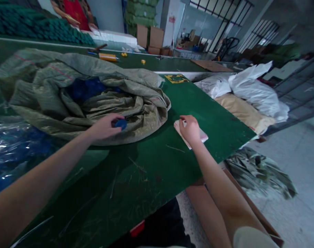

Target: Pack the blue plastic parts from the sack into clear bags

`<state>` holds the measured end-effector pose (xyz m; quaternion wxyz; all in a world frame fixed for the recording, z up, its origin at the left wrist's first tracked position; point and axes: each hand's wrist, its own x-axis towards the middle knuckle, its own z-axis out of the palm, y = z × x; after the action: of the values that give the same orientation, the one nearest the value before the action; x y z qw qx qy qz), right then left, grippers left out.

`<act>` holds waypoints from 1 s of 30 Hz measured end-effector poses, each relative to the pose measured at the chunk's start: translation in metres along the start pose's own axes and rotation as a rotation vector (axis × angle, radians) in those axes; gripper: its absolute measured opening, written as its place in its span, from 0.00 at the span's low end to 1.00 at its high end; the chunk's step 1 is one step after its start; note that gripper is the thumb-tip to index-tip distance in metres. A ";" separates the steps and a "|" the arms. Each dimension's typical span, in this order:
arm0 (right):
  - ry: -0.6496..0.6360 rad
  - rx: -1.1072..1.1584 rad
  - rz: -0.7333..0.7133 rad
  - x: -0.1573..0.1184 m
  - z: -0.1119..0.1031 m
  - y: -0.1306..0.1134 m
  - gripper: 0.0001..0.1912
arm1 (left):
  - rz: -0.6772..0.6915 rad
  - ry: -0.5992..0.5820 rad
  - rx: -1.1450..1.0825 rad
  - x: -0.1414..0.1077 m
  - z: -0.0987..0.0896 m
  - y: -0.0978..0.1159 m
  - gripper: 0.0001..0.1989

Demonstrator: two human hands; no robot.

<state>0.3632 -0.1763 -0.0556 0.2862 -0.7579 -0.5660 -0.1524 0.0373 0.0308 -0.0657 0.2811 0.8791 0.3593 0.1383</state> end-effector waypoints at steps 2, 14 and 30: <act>-0.003 -0.128 0.122 -0.029 -0.024 0.034 0.15 | 0.086 -0.041 0.109 -0.011 0.025 0.013 0.27; -0.185 -0.082 0.207 -0.044 -0.036 0.079 0.14 | 0.405 0.094 0.050 0.031 0.109 0.136 0.17; -0.060 -0.073 0.081 -0.031 -0.014 0.087 0.17 | 0.172 0.288 0.167 0.089 0.196 0.231 0.11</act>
<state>0.4365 -0.2254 -0.0848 0.2474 -0.7945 -0.5371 -0.1383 0.3159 -0.1183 -0.0826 0.1398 0.8981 0.3294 0.2557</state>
